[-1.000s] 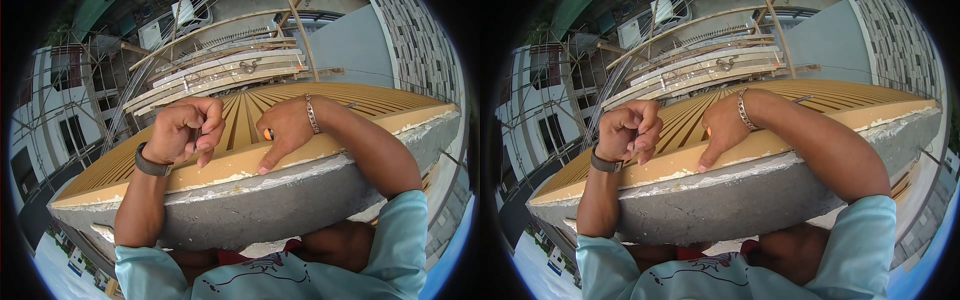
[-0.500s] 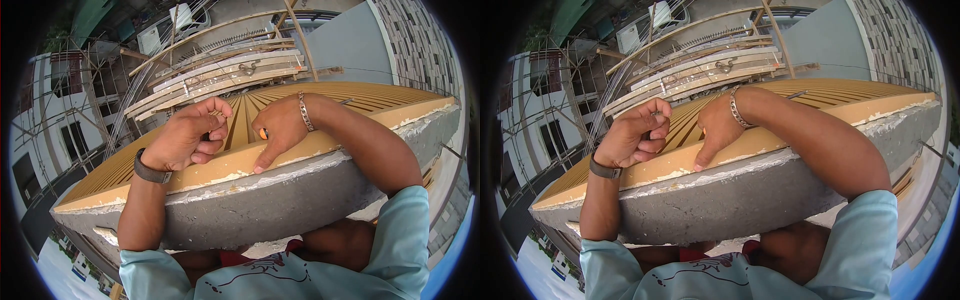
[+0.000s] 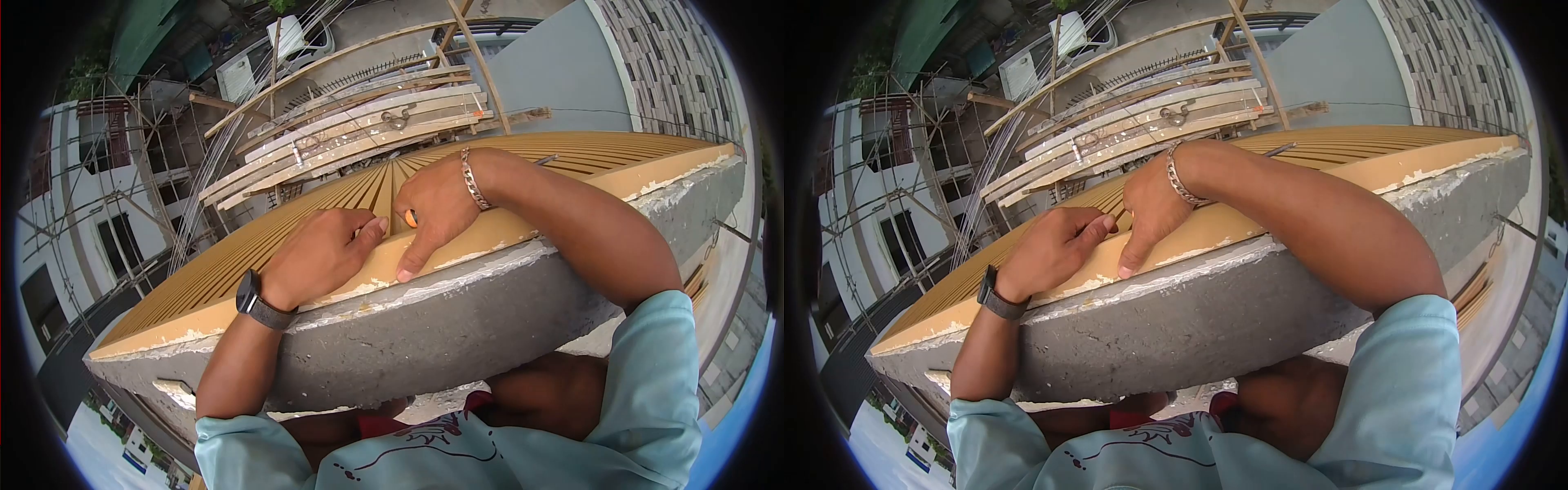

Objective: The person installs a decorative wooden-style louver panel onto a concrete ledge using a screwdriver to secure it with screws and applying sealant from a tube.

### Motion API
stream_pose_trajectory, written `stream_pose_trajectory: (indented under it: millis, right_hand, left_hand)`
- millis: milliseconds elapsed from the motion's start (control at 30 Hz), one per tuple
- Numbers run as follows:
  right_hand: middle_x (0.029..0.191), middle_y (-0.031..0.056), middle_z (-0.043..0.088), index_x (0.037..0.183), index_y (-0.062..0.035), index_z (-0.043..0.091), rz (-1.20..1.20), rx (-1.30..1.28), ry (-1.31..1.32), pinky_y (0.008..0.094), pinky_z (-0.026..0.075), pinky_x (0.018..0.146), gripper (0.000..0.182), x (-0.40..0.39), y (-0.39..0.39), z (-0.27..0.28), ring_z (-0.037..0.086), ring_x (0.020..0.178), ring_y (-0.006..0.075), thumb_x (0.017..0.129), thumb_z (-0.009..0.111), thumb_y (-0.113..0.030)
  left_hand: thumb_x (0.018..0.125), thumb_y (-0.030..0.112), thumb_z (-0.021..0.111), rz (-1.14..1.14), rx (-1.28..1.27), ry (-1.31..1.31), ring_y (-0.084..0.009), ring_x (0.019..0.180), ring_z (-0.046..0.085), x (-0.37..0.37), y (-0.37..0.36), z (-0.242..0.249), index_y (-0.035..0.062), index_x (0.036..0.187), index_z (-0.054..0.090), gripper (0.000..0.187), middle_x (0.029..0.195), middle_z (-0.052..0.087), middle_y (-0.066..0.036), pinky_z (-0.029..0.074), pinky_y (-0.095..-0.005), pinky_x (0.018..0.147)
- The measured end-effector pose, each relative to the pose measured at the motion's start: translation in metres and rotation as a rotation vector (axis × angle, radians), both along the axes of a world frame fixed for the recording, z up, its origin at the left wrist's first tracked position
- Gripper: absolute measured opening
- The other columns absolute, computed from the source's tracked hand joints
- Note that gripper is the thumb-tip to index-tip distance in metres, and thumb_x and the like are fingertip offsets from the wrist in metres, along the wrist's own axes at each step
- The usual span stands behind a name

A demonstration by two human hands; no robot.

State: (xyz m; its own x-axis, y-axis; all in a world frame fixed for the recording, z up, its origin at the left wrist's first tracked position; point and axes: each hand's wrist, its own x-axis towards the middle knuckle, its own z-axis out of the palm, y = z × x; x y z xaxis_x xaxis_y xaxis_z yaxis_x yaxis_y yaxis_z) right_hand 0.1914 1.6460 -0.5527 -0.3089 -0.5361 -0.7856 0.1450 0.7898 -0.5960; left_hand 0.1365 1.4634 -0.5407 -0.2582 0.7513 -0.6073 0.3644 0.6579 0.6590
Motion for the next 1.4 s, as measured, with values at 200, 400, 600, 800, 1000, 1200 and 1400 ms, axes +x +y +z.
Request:
stream_pose_trajectory:
  millis: [200,400,600,800,1000,1200,1400]
  right_hand:
    - [0.086,0.0209,0.065,0.095,0.0069,0.063,-0.024,0.005,0.027,0.0367,0.051,0.069,0.09,0.001,0.0,-0.003,0.064,0.081,0.031,0.056,0.068,-0.074]
    - [0.081,0.019,0.064,0.086,-0.0003,0.063,-0.184,0.018,0.252,0.0372,0.05,0.066,0.071,0.009,0.02,0.007,0.064,0.077,0.0314,0.06,0.071,-0.066]
    - [0.088,0.0207,0.063,0.094,-0.0023,0.062,-0.82,0.418,0.64,0.0386,0.049,0.073,0.032,0.085,0.091,0.126,0.061,0.082,0.0333,0.078,0.069,-0.029]
    - [0.139,0.0171,0.035,0.128,-0.0102,0.048,-0.833,0.61,0.406,0.0394,0.047,0.092,0.074,0.208,0.182,0.112,0.056,0.107,0.035,0.067,0.079,-0.038]
    - [0.146,0.0151,0.027,0.137,-0.0166,0.04,-0.823,0.695,0.438,0.0374,0.045,0.098,0.1,0.234,0.216,0.086,0.047,0.122,0.0303,0.053,0.083,-0.051]
    - [0.147,0.0102,0.029,0.137,-0.016,0.04,-0.787,0.78,0.24,0.0368,0.041,0.102,0.109,0.218,0.224,0.079,0.043,0.126,0.0274,0.044,0.086,-0.05]
    - [0.148,0.0099,0.027,0.137,-0.0162,0.041,-0.789,0.767,0.258,0.038,0.04,0.104,0.103,0.217,0.226,0.082,0.041,0.128,0.028,0.049,0.084,-0.051]
  left_hand:
    - [0.089,0.032,0.037,-0.113,-0.124,0.042,-0.0414,0.074,0.06,0.004,0.007,0.004,-0.0012,0.081,0.065,0.044,0.079,0.061,-0.026,0.045,-0.0475,0.07]
    - [0.086,0.032,0.038,0.139,-0.248,0.403,-0.0403,0.074,0.062,0.041,0.017,0.003,0.0007,0.078,0.067,0.044,0.079,0.064,-0.024,0.049,-0.0471,0.071]
    - [0.084,0.034,0.04,0.261,-0.263,0.506,-0.0408,0.075,0.063,0.047,0.015,-0.002,0.0007,0.077,0.068,0.044,0.078,0.064,-0.024,0.051,-0.0471,0.07]
    - [0.084,0.034,0.039,0.252,-0.267,0.52,-0.0409,0.078,0.063,0.047,0.009,-0.011,0.0023,0.082,0.068,0.044,0.08,0.064,-0.024,0.05,-0.0474,0.073]
    - [0.085,0.034,0.038,0.199,-0.255,0.479,-0.0413,0.079,0.062,0.041,0.003,-0.018,0.0034,0.084,0.068,0.043,0.081,0.064,-0.025,0.049,-0.0472,0.075]
    - [0.085,0.032,0.036,0.202,-0.294,0.501,-0.0417,0.081,0.062,0.042,0.007,-0.018,0.0037,0.084,0.068,0.043,0.084,0.064,-0.024,0.049,-0.0477,0.077]
    - [0.085,0.035,0.038,0.235,-0.284,0.506,-0.0422,0.081,0.062,0.054,0.038,-0.009,0.0027,0.084,0.069,0.044,0.083,0.064,-0.026,0.049,-0.0476,0.077]
